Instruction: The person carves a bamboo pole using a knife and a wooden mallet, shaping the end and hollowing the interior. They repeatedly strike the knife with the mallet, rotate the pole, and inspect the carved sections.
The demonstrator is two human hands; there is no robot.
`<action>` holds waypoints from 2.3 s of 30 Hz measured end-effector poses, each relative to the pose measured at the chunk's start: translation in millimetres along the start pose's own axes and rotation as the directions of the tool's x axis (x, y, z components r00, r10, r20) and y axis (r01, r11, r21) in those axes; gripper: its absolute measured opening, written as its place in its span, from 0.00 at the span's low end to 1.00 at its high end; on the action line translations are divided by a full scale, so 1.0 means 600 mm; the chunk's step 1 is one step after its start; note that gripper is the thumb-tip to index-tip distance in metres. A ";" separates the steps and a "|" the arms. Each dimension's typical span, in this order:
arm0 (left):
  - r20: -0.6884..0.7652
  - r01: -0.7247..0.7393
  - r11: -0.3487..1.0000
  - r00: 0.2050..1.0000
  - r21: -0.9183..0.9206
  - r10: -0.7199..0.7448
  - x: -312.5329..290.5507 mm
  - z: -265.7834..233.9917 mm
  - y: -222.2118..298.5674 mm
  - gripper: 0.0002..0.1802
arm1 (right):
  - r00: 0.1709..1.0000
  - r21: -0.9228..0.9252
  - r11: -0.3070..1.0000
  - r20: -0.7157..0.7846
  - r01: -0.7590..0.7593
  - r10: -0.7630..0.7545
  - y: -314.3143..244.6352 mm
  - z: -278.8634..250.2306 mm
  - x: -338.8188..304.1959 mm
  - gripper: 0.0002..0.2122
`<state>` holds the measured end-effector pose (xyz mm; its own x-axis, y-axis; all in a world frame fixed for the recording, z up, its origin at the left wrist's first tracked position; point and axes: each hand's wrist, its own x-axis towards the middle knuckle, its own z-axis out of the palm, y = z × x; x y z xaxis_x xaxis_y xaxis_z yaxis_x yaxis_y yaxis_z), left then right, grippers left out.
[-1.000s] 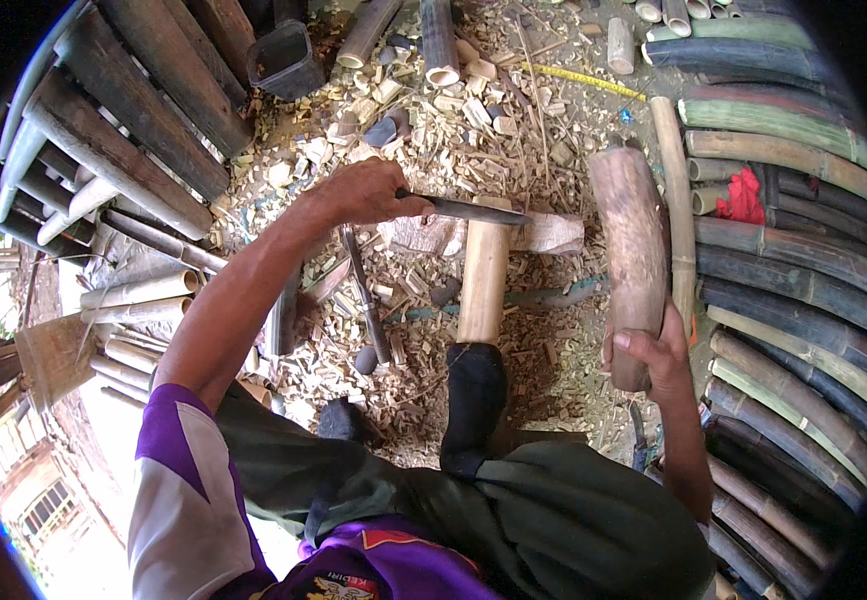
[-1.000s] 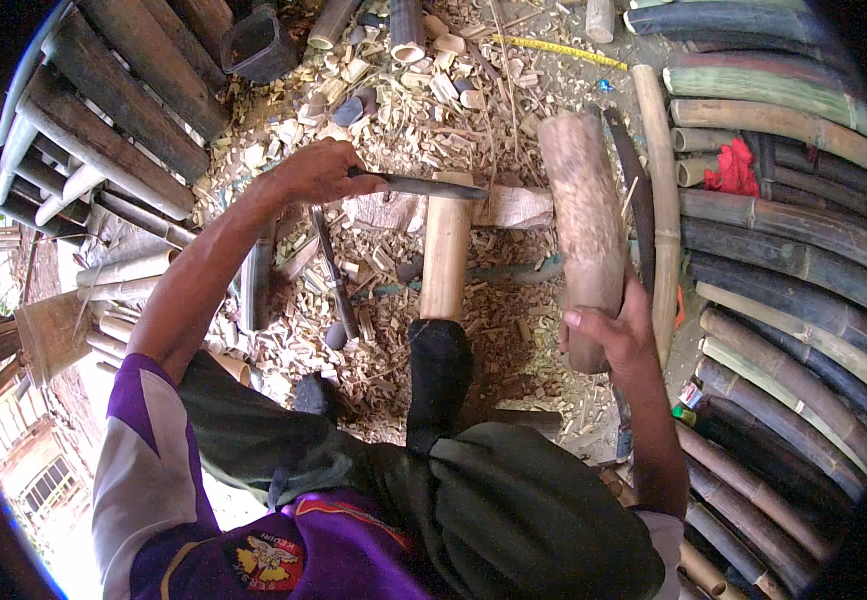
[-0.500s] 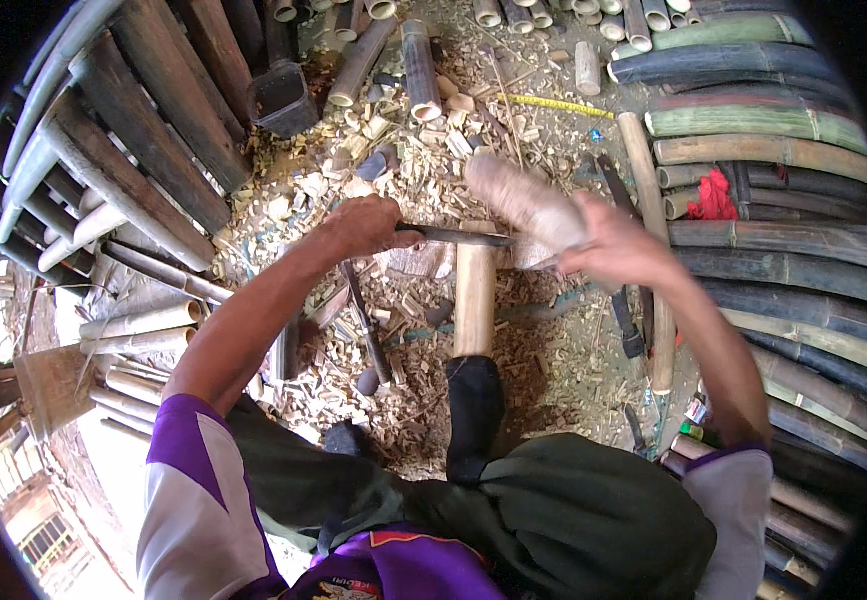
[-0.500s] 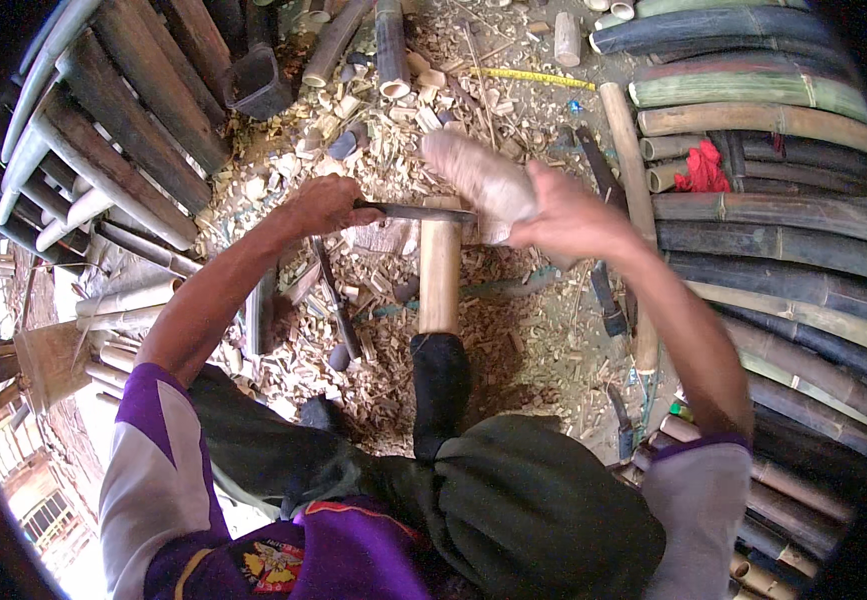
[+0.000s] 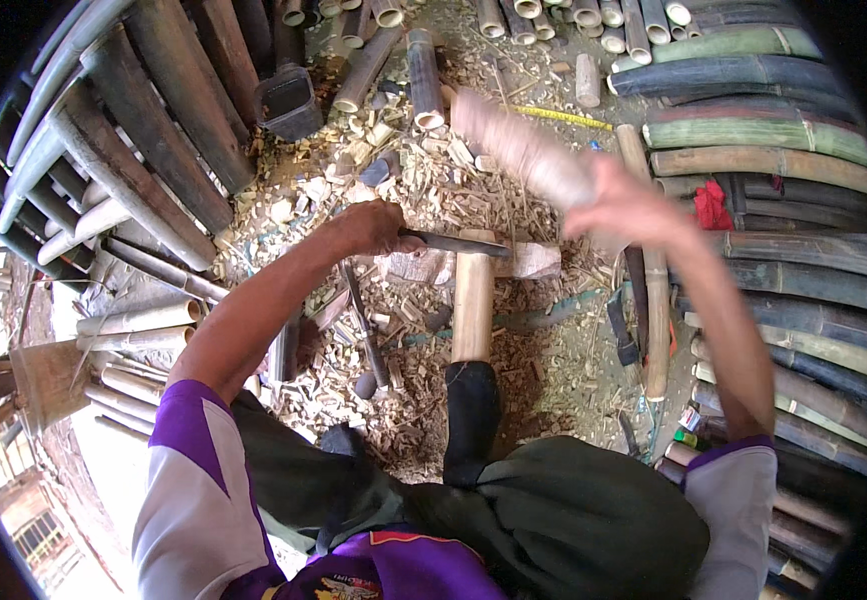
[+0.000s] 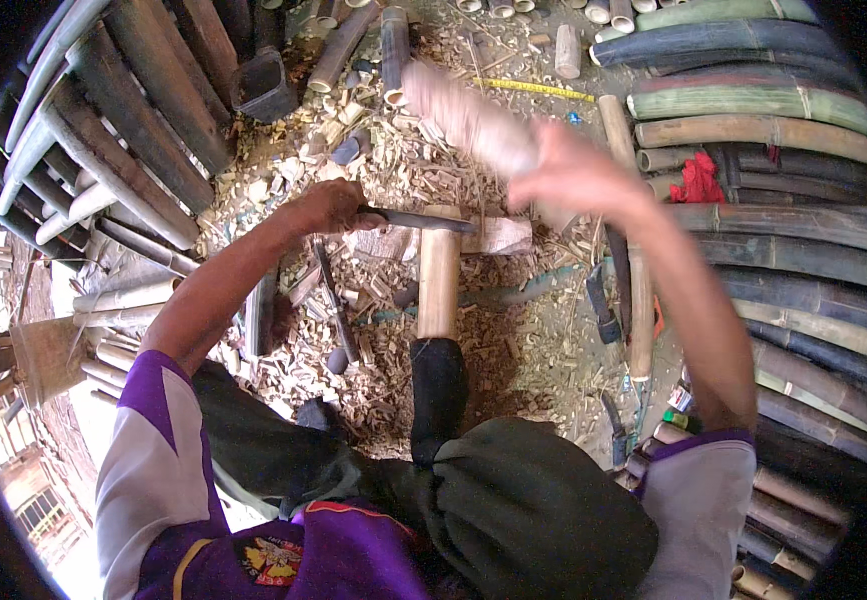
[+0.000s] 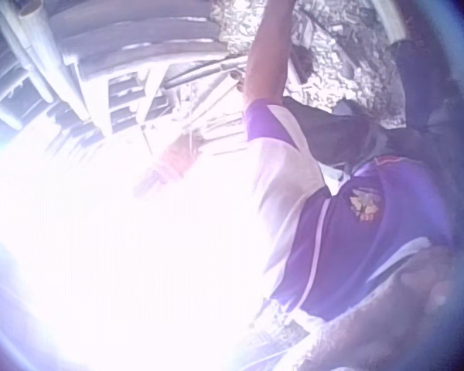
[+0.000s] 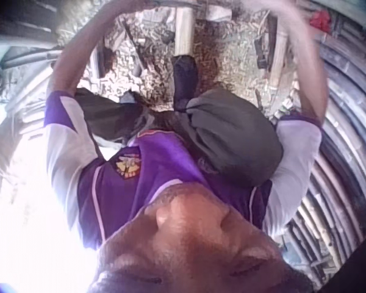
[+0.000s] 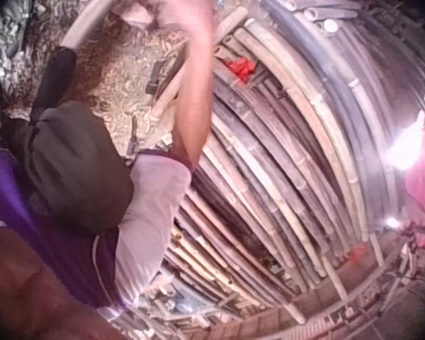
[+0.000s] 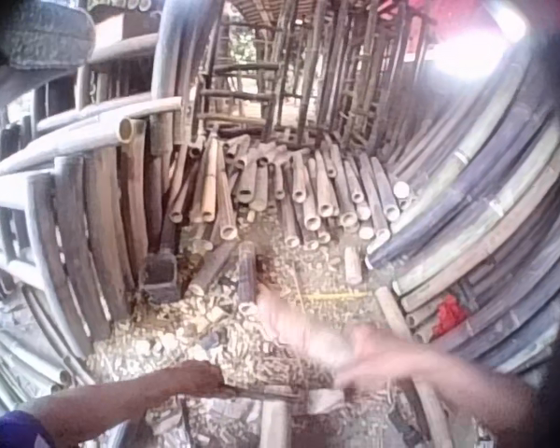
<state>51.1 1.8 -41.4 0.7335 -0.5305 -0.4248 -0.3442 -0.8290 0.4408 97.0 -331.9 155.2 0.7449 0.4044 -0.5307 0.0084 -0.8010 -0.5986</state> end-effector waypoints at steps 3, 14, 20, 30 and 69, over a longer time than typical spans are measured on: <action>0.114 0.066 0.997 0.992 -0.042 -0.061 0.000 -0.021 0.015 0.43 | 0.872 0.218 0.916 -0.439 0.337 -0.217 -0.098 -0.101 -0.068 0.23; 0.173 -0.039 0.959 0.981 -0.281 0.091 0.033 0.009 -0.033 0.40 | 0.970 0.057 0.969 0.038 -0.242 0.240 0.023 0.119 -0.013 0.28; 0.499 0.265 0.875 0.866 -0.405 -0.032 0.026 -0.048 0.002 0.19 | 0.894 0.585 0.740 -0.444 0.332 -0.049 -0.033 -0.004 -0.111 0.35; -0.006 0.051 0.916 0.999 0.397 -0.053 -0.011 -0.058 0.089 0.11 | 0.881 0.916 0.388 -0.263 0.100 0.393 0.156 0.133 -0.202 0.20; -0.037 0.261 0.956 0.965 0.138 -0.258 -0.141 0.086 0.122 0.07 | 0.432 -0.501 0.227 0.344 0.836 -0.834 0.136 0.210 -0.088 0.18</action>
<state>-66.3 -23.5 -14.1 0.8185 -0.2919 -0.4949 -0.2187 -0.9548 0.2013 -25.6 -363.3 58.9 0.0853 0.9943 0.0633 0.9582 -0.0645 -0.2786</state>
